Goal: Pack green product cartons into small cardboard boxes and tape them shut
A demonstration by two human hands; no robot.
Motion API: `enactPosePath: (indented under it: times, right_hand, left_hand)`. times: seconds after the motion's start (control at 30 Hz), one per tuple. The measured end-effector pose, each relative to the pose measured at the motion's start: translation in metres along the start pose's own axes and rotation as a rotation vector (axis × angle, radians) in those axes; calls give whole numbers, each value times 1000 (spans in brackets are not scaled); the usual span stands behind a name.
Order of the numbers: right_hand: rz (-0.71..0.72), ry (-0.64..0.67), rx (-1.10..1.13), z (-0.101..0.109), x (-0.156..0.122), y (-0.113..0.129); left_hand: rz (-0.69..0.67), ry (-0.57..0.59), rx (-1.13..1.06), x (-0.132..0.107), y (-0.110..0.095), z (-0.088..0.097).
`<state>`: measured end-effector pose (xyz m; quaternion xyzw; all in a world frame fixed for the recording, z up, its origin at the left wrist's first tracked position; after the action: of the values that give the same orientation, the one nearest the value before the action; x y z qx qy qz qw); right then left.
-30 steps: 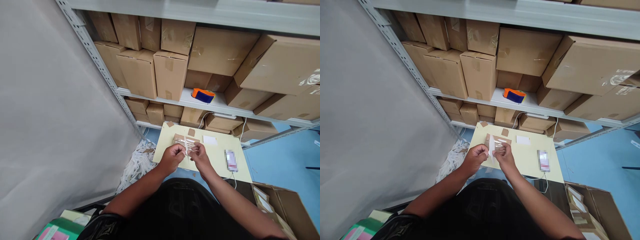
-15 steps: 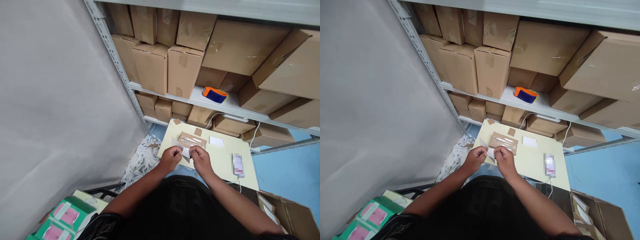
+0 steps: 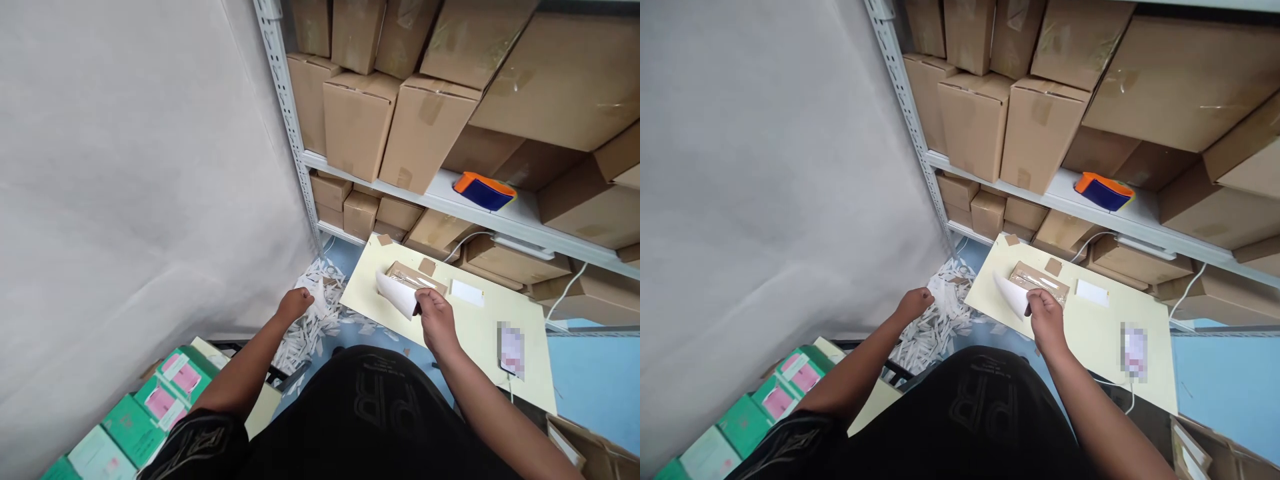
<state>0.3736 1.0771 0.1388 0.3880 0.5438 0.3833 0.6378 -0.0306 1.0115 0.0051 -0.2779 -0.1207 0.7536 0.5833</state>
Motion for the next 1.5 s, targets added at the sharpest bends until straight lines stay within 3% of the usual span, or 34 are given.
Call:
enactPosePath:
  times: [0.1,0.23,0.33,0.43,0.5,0.6,0.73,0.83,0.93,1.03,1.17,1.27,1.4,1.5]
  right_hand:
    - [-33,-18,12,-1,-3,-2]
    - [-74,-16,66,-4,-12,-5]
    - [-78,-7,89,-6,-18,-8]
    - [-93,-6,93,-2,-20,-14]
    - [-110,-11,87,2,-22,-19]
    - [-106,-6,27,7,-24,-24]
    - [-16,20,-97,12,-29,-24]
    - [94,6,-179,18,-32,-20]
    - [228,-45,-286,27,-36,-13]
    - [322,-107,-337,38,-41,-9]
    - [342,-166,-342,58,-34,-15]
    - [339,-205,-357,74,-15,-23]
    - [366,-256,-436,88,21,-32]
    - [397,-243,-526,87,50,-45]
  left_hand:
    - [52,18,40,12,31,2]
    - [108,34,83,29,57,5]
    - [137,27,96,39,67,9]
    - [129,16,95,46,62,10]
    - [72,17,82,48,44,4]
    - [-74,59,-111,40,-8,-18]
    - [-144,326,-694,8,-102,-64]
    - [-99,490,-990,-9,-165,-83]
    - [-51,519,-1134,-8,-202,-86]
    - [-75,466,-1194,3,-220,-82]
    - [-134,396,-1161,17,-238,-78]
    - [-273,333,-1005,32,-261,-72]
    - [-431,229,-634,66,-293,-71]
    - [-513,138,-288,93,-311,-77]
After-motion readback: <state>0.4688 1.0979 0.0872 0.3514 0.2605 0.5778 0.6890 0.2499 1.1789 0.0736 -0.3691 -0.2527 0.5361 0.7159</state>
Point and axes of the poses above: each hand's wrist, its own x-axis towards the middle knuckle, its own z-axis out of the back of the hand, y = z × x, the point moved 9 cm from there along x, towards the middle knuckle, and after that the axes turned 12 degrees about -z, right-handed, at the moved point
